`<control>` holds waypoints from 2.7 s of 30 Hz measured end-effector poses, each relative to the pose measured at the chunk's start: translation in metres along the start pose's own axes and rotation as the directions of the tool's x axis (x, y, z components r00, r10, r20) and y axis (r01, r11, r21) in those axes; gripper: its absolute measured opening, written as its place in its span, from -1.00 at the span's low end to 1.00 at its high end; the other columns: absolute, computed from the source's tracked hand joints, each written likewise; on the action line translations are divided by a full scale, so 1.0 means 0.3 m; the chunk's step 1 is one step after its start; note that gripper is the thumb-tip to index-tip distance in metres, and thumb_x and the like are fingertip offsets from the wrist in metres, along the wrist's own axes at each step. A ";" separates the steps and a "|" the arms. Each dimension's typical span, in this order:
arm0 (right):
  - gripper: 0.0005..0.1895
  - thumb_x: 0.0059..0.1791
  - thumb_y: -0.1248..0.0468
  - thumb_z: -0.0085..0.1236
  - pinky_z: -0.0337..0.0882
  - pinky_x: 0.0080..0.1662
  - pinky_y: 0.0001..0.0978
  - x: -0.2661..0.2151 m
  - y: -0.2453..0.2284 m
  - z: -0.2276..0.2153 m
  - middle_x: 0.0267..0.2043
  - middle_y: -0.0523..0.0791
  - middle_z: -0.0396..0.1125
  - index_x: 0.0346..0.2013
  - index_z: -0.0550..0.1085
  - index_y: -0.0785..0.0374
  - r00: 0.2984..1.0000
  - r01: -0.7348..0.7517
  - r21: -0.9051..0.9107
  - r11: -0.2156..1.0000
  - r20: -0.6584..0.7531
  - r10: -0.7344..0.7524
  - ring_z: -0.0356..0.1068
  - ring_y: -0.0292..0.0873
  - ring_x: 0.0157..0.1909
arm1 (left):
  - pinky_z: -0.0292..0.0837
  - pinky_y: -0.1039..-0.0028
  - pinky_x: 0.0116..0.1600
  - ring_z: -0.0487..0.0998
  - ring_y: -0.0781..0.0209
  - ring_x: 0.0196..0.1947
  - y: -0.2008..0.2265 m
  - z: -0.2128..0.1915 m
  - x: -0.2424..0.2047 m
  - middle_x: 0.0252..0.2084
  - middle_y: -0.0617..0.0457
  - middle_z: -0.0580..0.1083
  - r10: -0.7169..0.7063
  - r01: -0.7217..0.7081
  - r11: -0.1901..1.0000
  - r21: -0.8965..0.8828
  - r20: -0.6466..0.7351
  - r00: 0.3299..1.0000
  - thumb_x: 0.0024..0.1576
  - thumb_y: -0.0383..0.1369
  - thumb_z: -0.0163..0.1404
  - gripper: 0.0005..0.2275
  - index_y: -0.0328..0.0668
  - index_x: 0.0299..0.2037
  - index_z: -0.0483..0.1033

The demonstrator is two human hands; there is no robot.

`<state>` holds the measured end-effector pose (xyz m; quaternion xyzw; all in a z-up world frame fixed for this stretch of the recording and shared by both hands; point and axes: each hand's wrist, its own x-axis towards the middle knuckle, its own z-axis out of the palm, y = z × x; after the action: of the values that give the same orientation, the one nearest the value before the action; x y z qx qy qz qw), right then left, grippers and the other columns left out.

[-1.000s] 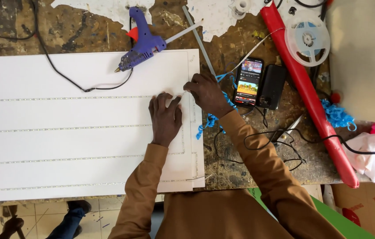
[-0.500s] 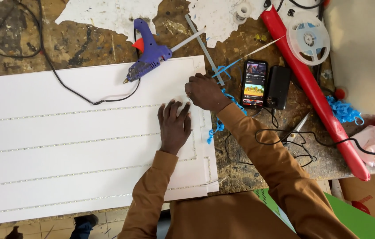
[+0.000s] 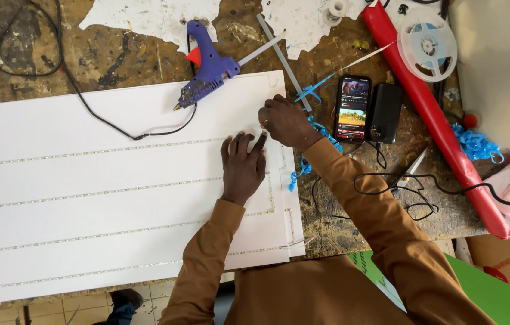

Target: The person aligns and presses an LED strip onto a white board, then handles a blue plastic filament, and finally uses a hot glue gun to apply adhesive to the board's surface.

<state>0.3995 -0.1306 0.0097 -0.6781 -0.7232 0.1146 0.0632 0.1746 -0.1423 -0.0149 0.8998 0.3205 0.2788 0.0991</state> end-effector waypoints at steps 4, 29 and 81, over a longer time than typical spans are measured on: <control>-0.86 0.16 0.14 0.32 0.62 0.05 0.08 -0.008 0.021 -0.023 -0.11 -0.08 0.47 -0.06 0.65 0.09 1.000 0.012 0.065 0.998 -0.002 -0.012 0.52 0.09 0.17 | 0.25 -0.19 0.51 0.46 -0.09 0.38 -0.005 -0.003 0.005 0.18 0.11 0.39 0.004 -0.004 1.000 -0.003 0.036 0.999 0.41 -0.24 0.04 -0.62 0.25 0.44 0.60; -0.94 0.10 0.17 0.36 0.60 -0.09 0.08 0.040 0.000 -0.060 -0.14 -0.11 0.47 -0.20 0.66 0.04 0.994 -0.022 0.114 0.993 0.110 0.009 0.48 0.07 0.12 | 0.19 0.00 0.48 0.38 0.10 0.28 -0.022 0.019 0.015 0.12 0.16 0.37 -0.045 0.046 0.999 -0.019 0.042 0.998 0.44 -0.13 0.05 -0.63 0.25 0.44 0.58; -0.78 0.15 0.45 0.21 0.45 0.16 0.08 -0.144 -0.051 0.013 0.18 0.12 0.38 0.08 0.64 0.29 0.512 -0.102 0.127 0.987 -0.844 0.161 0.40 0.27 0.15 | 0.67 0.27 -0.13 0.74 -0.04 -0.13 -0.228 0.141 0.513 -0.21 -0.10 0.62 -0.157 0.320 0.663 -0.677 0.293 0.943 0.42 -0.36 0.21 -0.89 -0.19 0.00 0.74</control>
<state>0.3868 -0.1746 0.0125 -0.6980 -0.5428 -0.2045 0.4200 0.2611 0.0081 -0.0069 0.7637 0.2899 0.2696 0.5099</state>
